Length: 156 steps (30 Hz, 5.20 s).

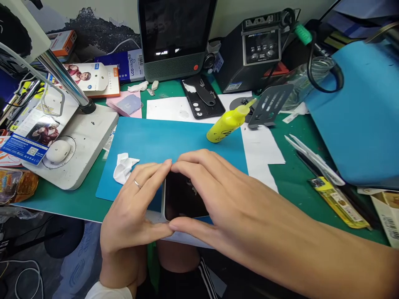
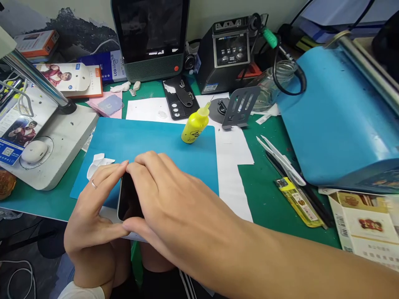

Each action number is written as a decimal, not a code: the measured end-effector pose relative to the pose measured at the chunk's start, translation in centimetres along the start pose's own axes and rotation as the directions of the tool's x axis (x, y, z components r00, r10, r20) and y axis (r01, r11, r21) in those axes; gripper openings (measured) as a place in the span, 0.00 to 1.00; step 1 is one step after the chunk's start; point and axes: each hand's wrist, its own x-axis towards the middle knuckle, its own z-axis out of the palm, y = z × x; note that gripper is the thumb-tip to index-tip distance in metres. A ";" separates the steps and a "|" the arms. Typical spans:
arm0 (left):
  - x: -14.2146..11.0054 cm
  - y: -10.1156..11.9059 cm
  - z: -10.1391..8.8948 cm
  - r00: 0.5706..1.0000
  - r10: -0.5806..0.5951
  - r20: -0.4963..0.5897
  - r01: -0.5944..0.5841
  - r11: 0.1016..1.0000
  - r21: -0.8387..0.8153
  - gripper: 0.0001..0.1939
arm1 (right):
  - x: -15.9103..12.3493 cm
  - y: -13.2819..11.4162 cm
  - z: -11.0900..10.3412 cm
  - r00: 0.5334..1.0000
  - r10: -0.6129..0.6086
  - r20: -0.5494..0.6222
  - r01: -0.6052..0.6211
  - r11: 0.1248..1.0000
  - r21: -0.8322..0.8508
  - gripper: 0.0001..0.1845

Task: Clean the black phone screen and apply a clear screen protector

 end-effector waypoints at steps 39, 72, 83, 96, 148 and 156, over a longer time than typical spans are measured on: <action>-0.3 -0.1 0.1 0.999 0.018 -0.047 -0.019 1.000 -0.021 0.44 | 0.4 0.1 0.1 1.000 0.022 0.017 -0.024 0.990 0.139 0.35; -1.1 0.3 -2.7 0.947 -0.239 0.214 0.224 0.970 0.093 0.35 | 0.1 1.9 -3.3 0.983 0.063 -0.174 -0.055 0.997 0.051 0.35; -1.8 -1.0 -3.5 0.860 -0.371 0.351 0.316 0.927 0.204 0.37 | -3.0 7.7 2.5 0.900 0.193 -0.390 0.074 0.816 0.573 0.42; -1.3 0.8 -2.9 0.931 -0.307 0.199 0.215 0.899 0.381 0.39 | -4.2 9.5 3.1 0.982 0.123 -0.144 -0.140 0.983 -0.115 0.35; -0.8 2.2 -0.8 0.911 -0.412 0.020 0.389 0.873 0.295 0.08 | -3.8 4.7 4.2 0.883 -0.468 0.032 0.469 0.882 -0.053 0.30; -1.1 1.1 -1.4 0.843 -0.515 -0.152 0.536 0.786 0.310 0.12 | -3.8 4.9 4.1 0.905 -0.425 -0.011 0.424 0.905 -0.038 0.33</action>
